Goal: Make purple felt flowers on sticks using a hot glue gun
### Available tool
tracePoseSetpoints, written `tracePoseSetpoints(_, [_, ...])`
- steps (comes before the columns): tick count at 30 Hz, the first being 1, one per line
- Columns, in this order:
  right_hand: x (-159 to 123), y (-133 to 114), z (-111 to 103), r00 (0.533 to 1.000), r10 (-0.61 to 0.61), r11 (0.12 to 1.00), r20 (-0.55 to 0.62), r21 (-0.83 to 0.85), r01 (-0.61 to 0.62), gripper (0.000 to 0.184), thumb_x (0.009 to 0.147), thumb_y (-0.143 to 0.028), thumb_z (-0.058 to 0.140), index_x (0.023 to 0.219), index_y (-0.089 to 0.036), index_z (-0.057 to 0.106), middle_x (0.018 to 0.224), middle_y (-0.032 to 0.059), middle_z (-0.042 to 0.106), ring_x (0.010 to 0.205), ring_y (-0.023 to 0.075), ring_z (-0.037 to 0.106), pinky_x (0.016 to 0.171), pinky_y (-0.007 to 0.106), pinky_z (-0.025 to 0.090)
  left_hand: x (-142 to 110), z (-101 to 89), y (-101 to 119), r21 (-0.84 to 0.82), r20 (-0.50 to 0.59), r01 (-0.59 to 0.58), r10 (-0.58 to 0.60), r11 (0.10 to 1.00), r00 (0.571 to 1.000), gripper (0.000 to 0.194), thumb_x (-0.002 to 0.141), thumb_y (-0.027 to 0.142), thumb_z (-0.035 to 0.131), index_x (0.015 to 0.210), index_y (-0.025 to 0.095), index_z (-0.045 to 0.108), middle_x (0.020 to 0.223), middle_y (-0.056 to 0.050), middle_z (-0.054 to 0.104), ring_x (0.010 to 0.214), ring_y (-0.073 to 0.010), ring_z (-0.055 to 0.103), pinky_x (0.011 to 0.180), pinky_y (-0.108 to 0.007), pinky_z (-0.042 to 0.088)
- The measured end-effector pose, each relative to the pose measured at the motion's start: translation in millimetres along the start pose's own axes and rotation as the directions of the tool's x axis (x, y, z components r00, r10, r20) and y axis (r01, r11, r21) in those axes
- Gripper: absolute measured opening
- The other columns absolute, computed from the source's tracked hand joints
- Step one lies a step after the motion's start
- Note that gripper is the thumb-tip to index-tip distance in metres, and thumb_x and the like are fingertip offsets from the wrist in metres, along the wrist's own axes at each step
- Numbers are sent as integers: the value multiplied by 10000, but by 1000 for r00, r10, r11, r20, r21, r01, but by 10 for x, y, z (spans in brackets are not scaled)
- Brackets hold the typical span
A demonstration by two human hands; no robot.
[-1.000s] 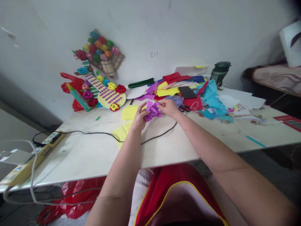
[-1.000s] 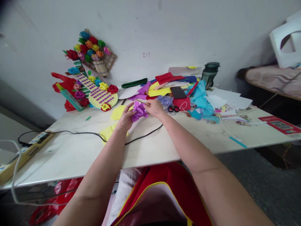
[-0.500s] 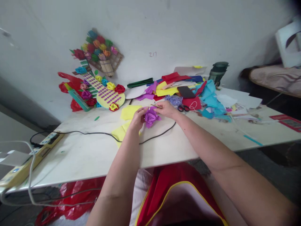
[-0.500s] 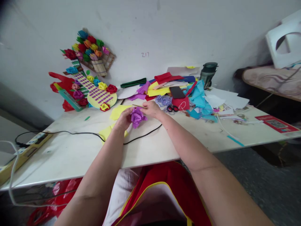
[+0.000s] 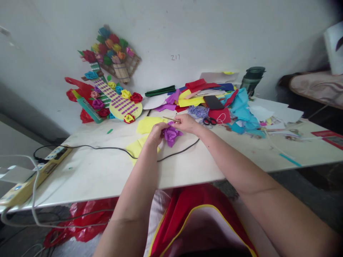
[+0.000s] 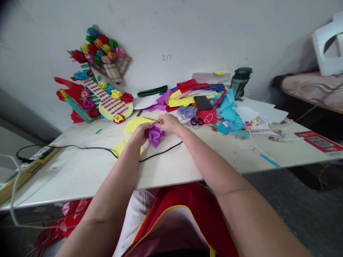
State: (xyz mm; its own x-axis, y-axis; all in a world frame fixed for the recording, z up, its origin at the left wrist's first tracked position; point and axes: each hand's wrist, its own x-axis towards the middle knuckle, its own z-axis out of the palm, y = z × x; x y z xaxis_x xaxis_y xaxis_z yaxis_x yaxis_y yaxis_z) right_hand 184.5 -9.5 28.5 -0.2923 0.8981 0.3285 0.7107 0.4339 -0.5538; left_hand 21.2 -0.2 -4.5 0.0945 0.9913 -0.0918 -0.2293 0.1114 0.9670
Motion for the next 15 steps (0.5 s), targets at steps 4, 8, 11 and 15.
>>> tracePoseSetpoints(4, [-10, 19, -55, 1000, 12, 996, 4, 90, -12, 358, 923, -471, 389, 912, -181, 598, 714, 3, 556, 677, 147, 479, 642, 260, 326, 4, 1, -1, 10, -64, -17, 17, 1000, 998, 137, 531, 204, 647, 538, 162, 517, 457, 43, 426, 407, -74, 364, 415, -251, 212])
tracePoseSetpoints(8, [34, 126, -57, 996, -29, 998, -80, 53, 33, 242, 918, -333, 398, 883, -178, 580, 771, 34, 600, 699, 160, 495, 660, 270, 341, 11, -38, -15, 28, -53, -84, 85, 996, 995, 173, 529, 244, 665, 525, 164, 512, 460, 46, 415, 406, -70, 354, 412, -249, 199])
tracePoseSetpoints(11, [43, 182, -48, 984, -126, 989, -123, 62, 135, 258, 897, -339, 466, 763, -167, 604, 736, 24, 598, 680, 140, 481, 656, 262, 339, 17, -67, -22, 29, -36, -112, 113, 993, 993, 195, 528, 255, 684, 525, 164, 512, 466, 42, 439, 419, -72, 371, 421, -242, 220])
tracePoseSetpoints(15, [6, 182, -61, 986, -141, 982, -84, 114, 150, 310, 904, -372, 486, 869, -146, 697, 667, -3, 582, 642, 125, 489, 656, 255, 360, 18, -78, -21, 42, -23, -130, 131, 991, 991, 208, 523, 262, 707, 530, 158, 527, 484, 31, 481, 433, -74, 405, 432, -237, 249])
